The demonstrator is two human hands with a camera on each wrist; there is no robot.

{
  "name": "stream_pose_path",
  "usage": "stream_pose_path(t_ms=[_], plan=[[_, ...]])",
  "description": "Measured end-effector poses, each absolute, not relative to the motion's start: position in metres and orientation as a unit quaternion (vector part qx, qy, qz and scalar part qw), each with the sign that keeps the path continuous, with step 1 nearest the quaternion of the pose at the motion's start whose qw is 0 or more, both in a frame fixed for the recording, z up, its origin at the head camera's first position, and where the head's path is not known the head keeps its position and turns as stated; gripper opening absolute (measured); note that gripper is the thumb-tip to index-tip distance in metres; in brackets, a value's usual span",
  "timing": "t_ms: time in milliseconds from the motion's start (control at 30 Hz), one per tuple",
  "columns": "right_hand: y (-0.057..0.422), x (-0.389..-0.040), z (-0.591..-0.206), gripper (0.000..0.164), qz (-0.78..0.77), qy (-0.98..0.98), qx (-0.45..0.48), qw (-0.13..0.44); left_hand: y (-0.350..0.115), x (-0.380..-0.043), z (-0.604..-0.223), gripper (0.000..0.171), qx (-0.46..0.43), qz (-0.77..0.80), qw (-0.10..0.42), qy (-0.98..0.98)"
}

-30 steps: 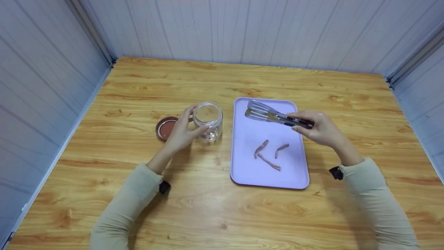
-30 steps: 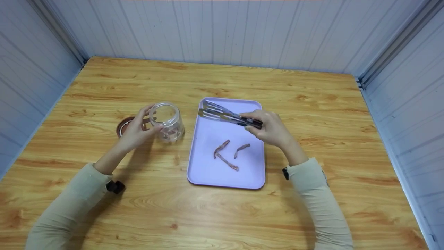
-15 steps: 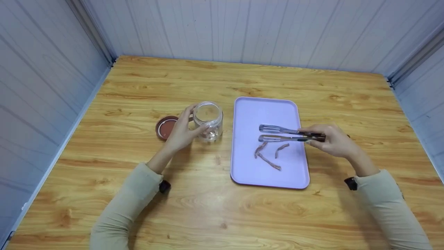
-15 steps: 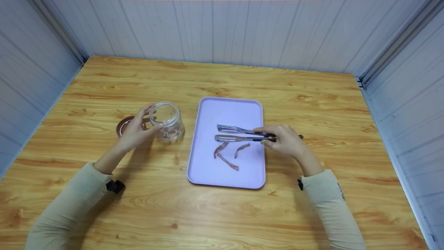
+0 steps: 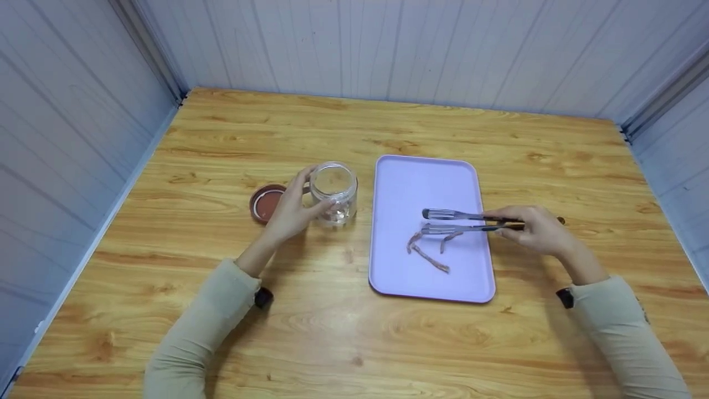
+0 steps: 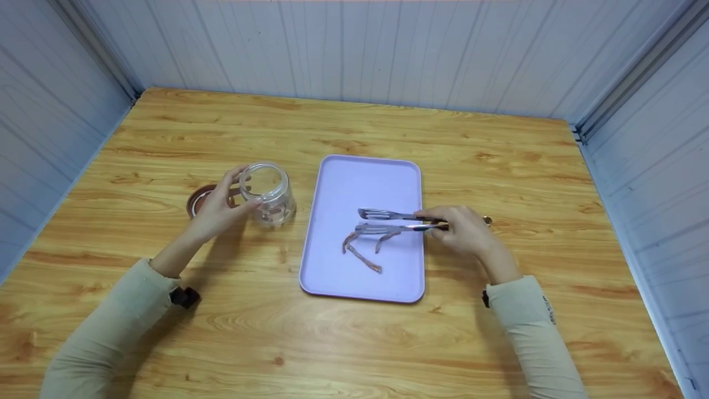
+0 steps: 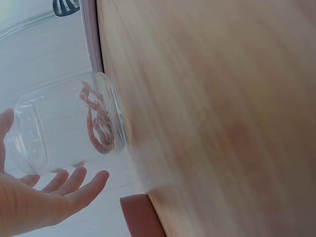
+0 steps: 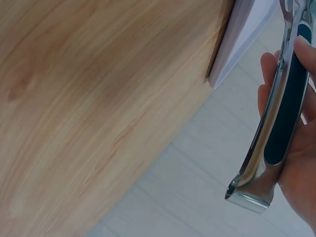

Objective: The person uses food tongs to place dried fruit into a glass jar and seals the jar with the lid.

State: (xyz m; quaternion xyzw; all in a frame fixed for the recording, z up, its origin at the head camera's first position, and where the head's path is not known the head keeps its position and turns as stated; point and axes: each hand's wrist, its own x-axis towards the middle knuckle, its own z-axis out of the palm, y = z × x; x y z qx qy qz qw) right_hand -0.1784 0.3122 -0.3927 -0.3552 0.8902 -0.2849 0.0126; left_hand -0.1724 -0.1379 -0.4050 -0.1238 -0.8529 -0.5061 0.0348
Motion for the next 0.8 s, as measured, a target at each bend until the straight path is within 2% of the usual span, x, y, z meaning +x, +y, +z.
stream_pose_path(t_ms=[367, 800], plan=[[0.312, -0.179, -0.4, 0.039, -0.254, 0.897, -0.36, -0.011, -0.138, -0.173, -0.407, 0.072, -0.135, -0.504, 0.04, -0.852], [0.313, -0.176, -0.409, 0.036, -0.293, 0.881, -0.369, -0.027, -0.138, -0.173, -0.406, 0.073, -0.125, -0.497, 0.037, -0.858]])
